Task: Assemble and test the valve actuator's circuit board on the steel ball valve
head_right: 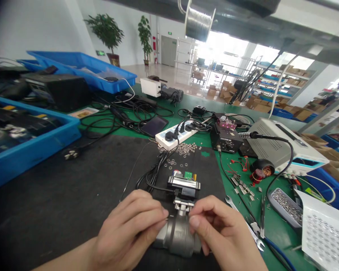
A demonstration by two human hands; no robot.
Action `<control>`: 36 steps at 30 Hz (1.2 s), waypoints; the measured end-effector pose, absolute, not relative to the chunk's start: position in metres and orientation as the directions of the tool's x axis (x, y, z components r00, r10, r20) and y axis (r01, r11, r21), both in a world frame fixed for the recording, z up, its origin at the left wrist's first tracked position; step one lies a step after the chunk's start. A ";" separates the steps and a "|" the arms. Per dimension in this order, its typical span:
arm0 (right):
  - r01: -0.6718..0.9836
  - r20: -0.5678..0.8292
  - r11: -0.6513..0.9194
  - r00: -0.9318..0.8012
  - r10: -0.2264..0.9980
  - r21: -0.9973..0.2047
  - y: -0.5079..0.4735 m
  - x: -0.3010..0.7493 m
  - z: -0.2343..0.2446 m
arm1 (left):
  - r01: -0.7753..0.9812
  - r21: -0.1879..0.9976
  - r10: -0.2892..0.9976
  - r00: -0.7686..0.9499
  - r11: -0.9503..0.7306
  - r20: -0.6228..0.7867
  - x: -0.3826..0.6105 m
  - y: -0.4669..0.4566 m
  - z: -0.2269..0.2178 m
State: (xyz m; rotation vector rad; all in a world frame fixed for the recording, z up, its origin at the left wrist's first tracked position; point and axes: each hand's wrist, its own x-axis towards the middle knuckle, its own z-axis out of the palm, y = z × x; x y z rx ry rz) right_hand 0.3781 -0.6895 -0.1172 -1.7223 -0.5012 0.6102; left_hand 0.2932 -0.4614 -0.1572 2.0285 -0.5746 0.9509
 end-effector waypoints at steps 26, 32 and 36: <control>0.537 0.142 -0.345 0.672 0.727 -0.770 -0.691 0.392 -0.126 | -0.604 0.671 0.077 0.716 -0.429 0.694 0.304 -0.462 -0.160; 0.696 0.235 -0.365 0.607 0.759 -0.618 -0.690 0.392 -0.134 | -0.614 0.667 0.064 0.714 -0.422 0.697 0.303 -0.466 -0.156; 0.760 0.243 -0.388 0.569 0.786 -0.522 -0.691 0.393 -0.136 | -0.599 0.679 0.055 0.731 -0.423 0.680 0.301 -0.468 -0.156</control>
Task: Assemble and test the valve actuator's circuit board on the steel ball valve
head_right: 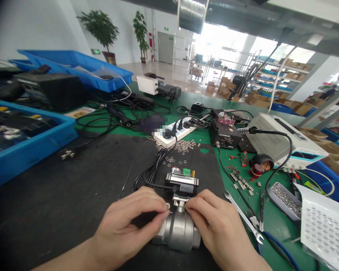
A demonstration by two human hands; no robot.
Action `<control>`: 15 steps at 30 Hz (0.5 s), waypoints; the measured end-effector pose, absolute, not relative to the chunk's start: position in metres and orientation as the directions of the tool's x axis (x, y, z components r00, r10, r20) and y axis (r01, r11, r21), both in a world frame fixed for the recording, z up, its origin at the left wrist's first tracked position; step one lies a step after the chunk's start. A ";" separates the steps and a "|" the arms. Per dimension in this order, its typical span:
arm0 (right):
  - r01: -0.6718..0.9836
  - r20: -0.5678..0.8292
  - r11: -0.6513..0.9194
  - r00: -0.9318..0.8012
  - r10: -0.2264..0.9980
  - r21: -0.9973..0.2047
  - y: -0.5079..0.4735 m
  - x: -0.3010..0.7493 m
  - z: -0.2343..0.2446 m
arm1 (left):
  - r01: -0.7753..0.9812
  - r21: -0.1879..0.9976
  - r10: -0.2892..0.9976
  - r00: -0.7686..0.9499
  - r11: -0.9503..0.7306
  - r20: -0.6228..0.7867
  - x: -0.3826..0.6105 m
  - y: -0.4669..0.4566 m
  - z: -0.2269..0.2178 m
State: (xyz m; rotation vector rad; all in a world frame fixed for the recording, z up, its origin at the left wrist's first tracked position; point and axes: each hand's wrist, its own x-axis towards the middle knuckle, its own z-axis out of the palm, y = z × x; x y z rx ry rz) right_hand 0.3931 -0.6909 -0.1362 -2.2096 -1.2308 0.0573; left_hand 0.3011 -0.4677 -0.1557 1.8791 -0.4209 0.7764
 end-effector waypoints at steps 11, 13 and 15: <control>0.932 0.283 -0.350 0.364 0.888 -0.099 -0.704 0.403 -0.132 | -0.527 0.662 -0.184 0.836 -0.533 0.517 0.306 -0.460 -0.153; 0.934 0.282 -0.348 0.358 0.890 -0.086 -0.704 0.403 -0.133 | -0.486 0.615 -0.221 0.861 -0.621 0.458 0.307 -0.461 -0.147; 0.934 0.288 -0.348 0.355 0.889 -0.078 -0.703 0.404 -0.133 | -0.446 0.506 -0.283 0.886 -0.738 0.368 0.308 -0.464 -0.139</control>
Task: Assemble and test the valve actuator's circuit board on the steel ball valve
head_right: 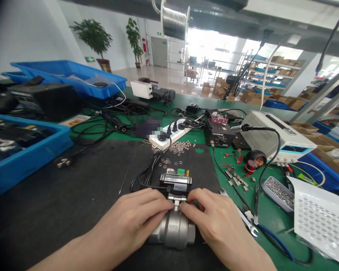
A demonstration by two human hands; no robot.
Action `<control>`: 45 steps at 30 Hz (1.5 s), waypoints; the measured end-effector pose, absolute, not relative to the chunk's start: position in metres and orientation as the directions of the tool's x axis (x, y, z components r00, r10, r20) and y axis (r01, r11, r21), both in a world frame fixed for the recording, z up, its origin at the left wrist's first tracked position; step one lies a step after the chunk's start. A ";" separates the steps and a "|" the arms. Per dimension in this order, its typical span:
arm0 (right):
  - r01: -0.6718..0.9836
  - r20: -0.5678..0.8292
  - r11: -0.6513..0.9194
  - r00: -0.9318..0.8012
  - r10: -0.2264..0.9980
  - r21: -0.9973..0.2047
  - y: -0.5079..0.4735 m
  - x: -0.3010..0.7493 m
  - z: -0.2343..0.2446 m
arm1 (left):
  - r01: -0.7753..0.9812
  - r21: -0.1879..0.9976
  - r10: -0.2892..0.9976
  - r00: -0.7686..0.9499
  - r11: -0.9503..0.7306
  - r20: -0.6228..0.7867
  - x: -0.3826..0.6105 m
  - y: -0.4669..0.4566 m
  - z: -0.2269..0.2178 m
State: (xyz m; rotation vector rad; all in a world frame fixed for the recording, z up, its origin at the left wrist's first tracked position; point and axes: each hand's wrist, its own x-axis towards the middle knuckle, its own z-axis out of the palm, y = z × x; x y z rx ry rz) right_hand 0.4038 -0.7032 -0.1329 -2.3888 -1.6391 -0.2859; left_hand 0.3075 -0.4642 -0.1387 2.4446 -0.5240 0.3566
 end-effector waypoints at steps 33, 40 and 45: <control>0.610 0.200 -0.635 0.777 0.597 -0.474 -0.653 0.490 -0.115 | -0.723 -0.129 -0.712 0.605 -0.679 0.355 0.319 -0.442 -0.089; 0.545 0.085 -0.793 0.835 0.544 -0.274 -0.592 0.559 -0.159 | -0.745 -0.116 -0.709 0.558 -0.657 0.431 0.305 -0.448 -0.084; 0.503 0.043 -0.836 0.861 0.507 -0.222 -0.585 0.571 -0.175 | -0.762 -0.108 -0.710 0.530 -0.639 0.464 0.300 -0.455 -0.094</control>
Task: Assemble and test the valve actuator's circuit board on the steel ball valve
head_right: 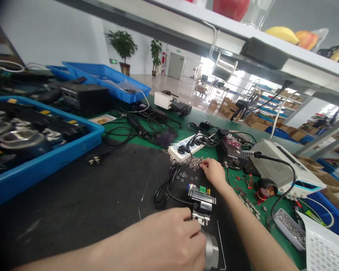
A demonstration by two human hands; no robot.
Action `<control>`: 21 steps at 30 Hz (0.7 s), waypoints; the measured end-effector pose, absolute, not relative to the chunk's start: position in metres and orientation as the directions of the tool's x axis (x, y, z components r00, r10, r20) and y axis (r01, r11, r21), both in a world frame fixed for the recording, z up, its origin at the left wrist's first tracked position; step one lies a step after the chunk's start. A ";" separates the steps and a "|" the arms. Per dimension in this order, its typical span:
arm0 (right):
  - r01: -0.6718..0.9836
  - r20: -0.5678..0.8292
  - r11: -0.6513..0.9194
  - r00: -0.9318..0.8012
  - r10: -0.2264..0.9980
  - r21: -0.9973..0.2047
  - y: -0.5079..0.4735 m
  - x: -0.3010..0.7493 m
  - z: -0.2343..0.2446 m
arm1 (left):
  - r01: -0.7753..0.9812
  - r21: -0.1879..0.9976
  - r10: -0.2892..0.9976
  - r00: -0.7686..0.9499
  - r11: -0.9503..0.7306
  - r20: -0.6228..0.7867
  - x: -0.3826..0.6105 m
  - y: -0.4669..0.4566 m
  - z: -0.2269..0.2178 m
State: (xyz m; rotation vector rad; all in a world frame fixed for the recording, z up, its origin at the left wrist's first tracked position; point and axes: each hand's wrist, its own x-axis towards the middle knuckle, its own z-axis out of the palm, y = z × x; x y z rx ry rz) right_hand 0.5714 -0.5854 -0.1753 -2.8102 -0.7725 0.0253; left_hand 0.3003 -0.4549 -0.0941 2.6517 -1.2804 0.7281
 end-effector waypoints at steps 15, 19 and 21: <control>0.443 0.005 -0.773 0.869 0.495 -0.454 -0.597 0.564 -0.167 | -0.786 -0.096 -0.725 0.507 -0.611 0.465 0.295 -0.461 -0.103; 0.343 0.019 -0.682 0.900 0.435 -0.646 -0.627 0.532 -0.138 | -0.747 -0.133 -0.695 0.517 -0.651 0.500 0.295 -0.457 -0.095; 0.287 0.015 -0.608 0.911 0.412 -0.740 -0.646 0.501 -0.120 | -0.694 -0.127 -0.634 0.548 -0.709 0.546 0.295 -0.454 -0.087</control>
